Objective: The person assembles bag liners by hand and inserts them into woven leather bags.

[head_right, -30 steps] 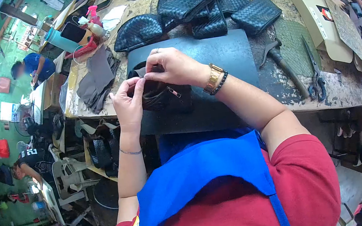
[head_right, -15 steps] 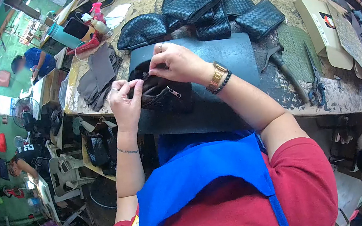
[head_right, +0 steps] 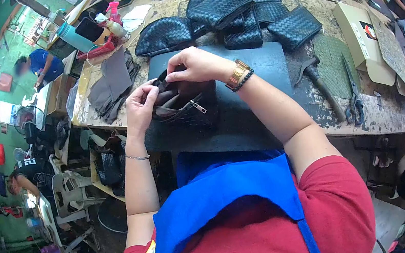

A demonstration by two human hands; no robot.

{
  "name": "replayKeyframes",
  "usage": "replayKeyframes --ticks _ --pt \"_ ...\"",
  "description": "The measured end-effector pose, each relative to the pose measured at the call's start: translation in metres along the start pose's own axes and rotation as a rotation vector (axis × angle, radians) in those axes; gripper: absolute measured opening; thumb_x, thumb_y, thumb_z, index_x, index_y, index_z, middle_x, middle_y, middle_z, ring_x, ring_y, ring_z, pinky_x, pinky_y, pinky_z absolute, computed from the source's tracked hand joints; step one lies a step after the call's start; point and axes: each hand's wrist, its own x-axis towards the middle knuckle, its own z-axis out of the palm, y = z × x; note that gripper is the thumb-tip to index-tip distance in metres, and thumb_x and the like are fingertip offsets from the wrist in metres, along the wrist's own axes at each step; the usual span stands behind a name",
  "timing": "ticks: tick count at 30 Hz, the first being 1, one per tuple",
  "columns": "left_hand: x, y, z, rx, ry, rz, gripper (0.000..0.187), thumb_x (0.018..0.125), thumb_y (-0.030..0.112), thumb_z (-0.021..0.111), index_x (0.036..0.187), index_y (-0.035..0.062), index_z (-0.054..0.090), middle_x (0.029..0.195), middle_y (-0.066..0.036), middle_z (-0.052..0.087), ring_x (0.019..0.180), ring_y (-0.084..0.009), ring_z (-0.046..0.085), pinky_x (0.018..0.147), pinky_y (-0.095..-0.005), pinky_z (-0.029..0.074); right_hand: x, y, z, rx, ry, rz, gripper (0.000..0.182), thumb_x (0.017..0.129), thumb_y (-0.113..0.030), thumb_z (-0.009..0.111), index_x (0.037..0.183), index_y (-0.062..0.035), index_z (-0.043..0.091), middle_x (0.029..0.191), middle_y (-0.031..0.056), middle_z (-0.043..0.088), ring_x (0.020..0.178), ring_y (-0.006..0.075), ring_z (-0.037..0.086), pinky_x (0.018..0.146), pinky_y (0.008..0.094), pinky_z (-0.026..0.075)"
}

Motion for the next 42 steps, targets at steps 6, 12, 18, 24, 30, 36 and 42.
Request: replayKeyframes --ticks 6,12,18,24,30,36,42 --pt "0.002 0.001 0.008 0.041 0.093 0.062 0.014 0.087 0.012 0.071 0.084 -0.0021 0.069 0.092 -0.006 0.072 0.082 -0.0076 0.061 0.077 -0.0243 0.050 -0.001 -0.004 0.003 -0.015 0.043 0.051 0.023 0.089 -0.025 0.071 0.094 -0.0029 0.071 0.078 0.0097 0.070 0.071 0.0138 0.064 0.070 0.0291 0.051" --pt "0.004 -0.007 0.012 0.096 0.168 0.014 0.017 0.086 0.013 0.073 0.077 0.0001 0.066 0.073 0.001 0.065 0.068 -0.0033 0.055 0.064 -0.0216 0.047 0.001 -0.006 0.002 -0.069 0.033 0.068 0.025 0.087 -0.027 0.071 0.088 -0.0021 0.070 0.076 0.0115 0.069 0.069 0.0145 0.064 0.066 0.0302 0.050" --pt "0.004 0.002 0.016 0.128 0.150 0.053 0.017 0.085 0.011 0.073 0.076 0.0001 0.065 0.079 -0.001 0.068 0.072 -0.0043 0.057 0.068 -0.0227 0.048 0.001 -0.004 0.002 -0.077 0.034 0.089 0.024 0.084 -0.026 0.072 0.084 -0.0021 0.069 0.075 0.0106 0.068 0.068 0.0140 0.062 0.066 0.0301 0.049" --pt "0.001 0.003 0.016 0.209 0.061 0.163 0.009 0.083 0.007 0.072 0.078 -0.0003 0.068 0.103 -0.011 0.071 0.092 -0.0118 0.064 0.087 -0.0277 0.047 -0.002 0.001 -0.001 0.001 -0.024 0.145 0.022 0.080 -0.023 0.074 0.079 -0.0016 0.069 0.073 0.0070 0.067 0.069 0.0128 0.061 0.067 0.0284 0.048" --pt "-0.006 0.020 0.021 0.395 0.057 0.272 0.009 0.080 0.006 0.074 0.075 0.0001 0.070 0.101 -0.012 0.072 0.092 -0.0177 0.067 0.088 -0.0299 0.048 -0.002 0.008 -0.001 -0.013 -0.071 0.175 0.025 0.076 -0.028 0.072 0.079 -0.0034 0.072 0.070 0.0105 0.068 0.064 0.0167 0.064 0.062 0.0312 0.050" --pt "-0.006 0.005 0.018 0.101 0.122 0.051 0.013 0.084 0.009 0.074 0.079 -0.0018 0.069 0.096 -0.011 0.072 0.085 -0.0092 0.063 0.080 -0.0254 0.049 -0.001 0.008 0.001 0.033 0.028 0.117 0.031 0.081 -0.034 0.073 0.080 -0.0031 0.071 0.070 0.0110 0.068 0.064 0.0171 0.064 0.062 0.0318 0.049" --pt "-0.001 0.004 0.017 0.068 0.154 0.002 0.016 0.086 0.011 0.073 0.077 0.0000 0.067 0.080 -0.002 0.069 0.071 -0.0042 0.058 0.067 -0.0220 0.048 0.001 0.004 0.003 0.004 0.018 0.169 0.033 0.083 -0.037 0.073 0.084 -0.0036 0.071 0.072 0.0131 0.068 0.065 0.0192 0.064 0.064 0.0333 0.049"
